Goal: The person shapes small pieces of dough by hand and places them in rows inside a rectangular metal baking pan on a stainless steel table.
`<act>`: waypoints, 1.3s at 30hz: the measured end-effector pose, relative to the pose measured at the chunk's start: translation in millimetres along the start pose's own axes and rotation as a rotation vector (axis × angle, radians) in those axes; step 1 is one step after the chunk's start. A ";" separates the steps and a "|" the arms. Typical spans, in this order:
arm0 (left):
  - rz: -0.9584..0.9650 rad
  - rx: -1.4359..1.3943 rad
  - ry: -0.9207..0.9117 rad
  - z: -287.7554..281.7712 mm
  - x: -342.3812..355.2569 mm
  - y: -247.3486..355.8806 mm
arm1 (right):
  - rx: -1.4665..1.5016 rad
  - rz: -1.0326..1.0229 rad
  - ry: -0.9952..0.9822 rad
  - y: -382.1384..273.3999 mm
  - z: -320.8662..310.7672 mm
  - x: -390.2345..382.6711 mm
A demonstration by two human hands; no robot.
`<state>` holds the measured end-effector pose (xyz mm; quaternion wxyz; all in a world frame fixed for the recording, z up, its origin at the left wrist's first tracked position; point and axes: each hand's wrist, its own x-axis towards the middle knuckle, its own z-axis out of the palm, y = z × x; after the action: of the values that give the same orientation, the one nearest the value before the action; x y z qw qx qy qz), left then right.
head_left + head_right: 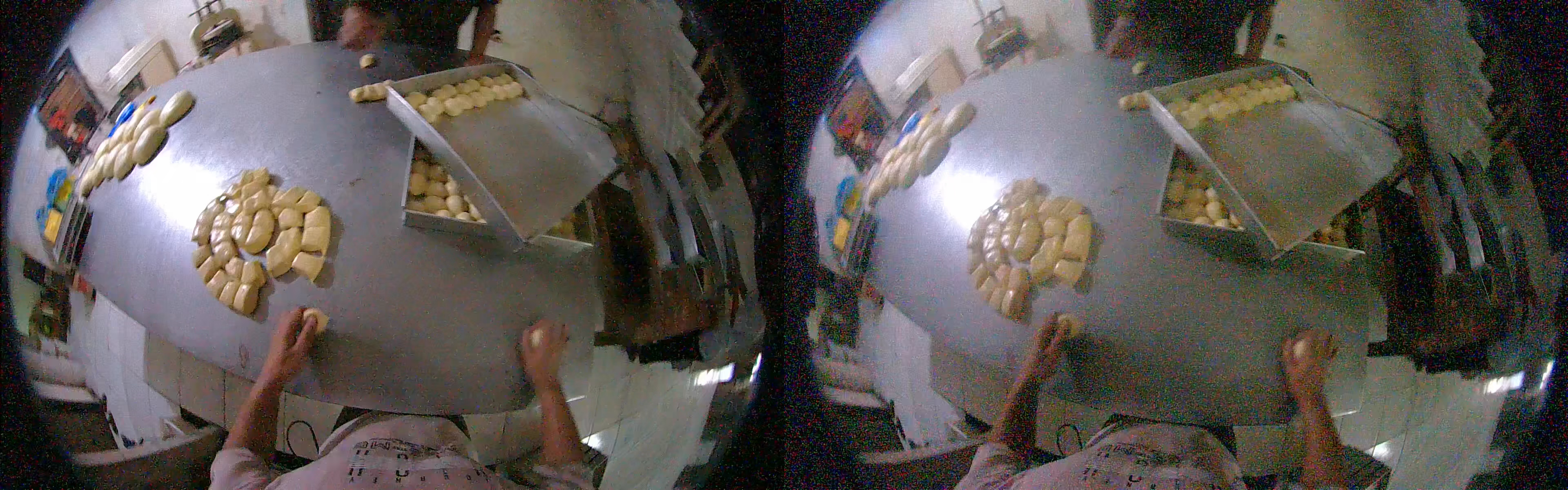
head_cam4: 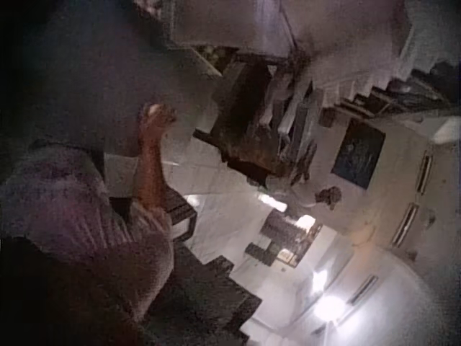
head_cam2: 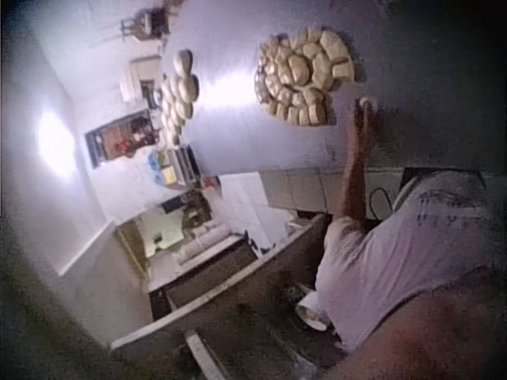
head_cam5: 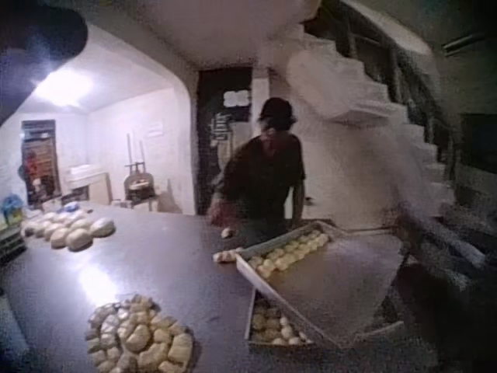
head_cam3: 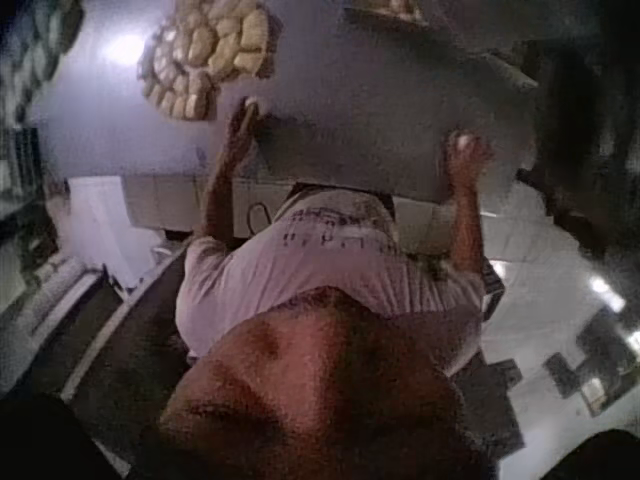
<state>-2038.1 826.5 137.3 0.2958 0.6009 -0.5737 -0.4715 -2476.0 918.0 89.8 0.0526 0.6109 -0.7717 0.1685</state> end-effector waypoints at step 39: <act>-0.109 -0.642 -0.218 119.3 -7.3 75.9 | 0.285 -0.283 -0.349 -32.8 -93.8 238.4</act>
<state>-2176.6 843.1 161.6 0.3812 0.4527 -0.3914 -0.7047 -2515.4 721.4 252.6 -0.1450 0.7337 -0.6446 0.1587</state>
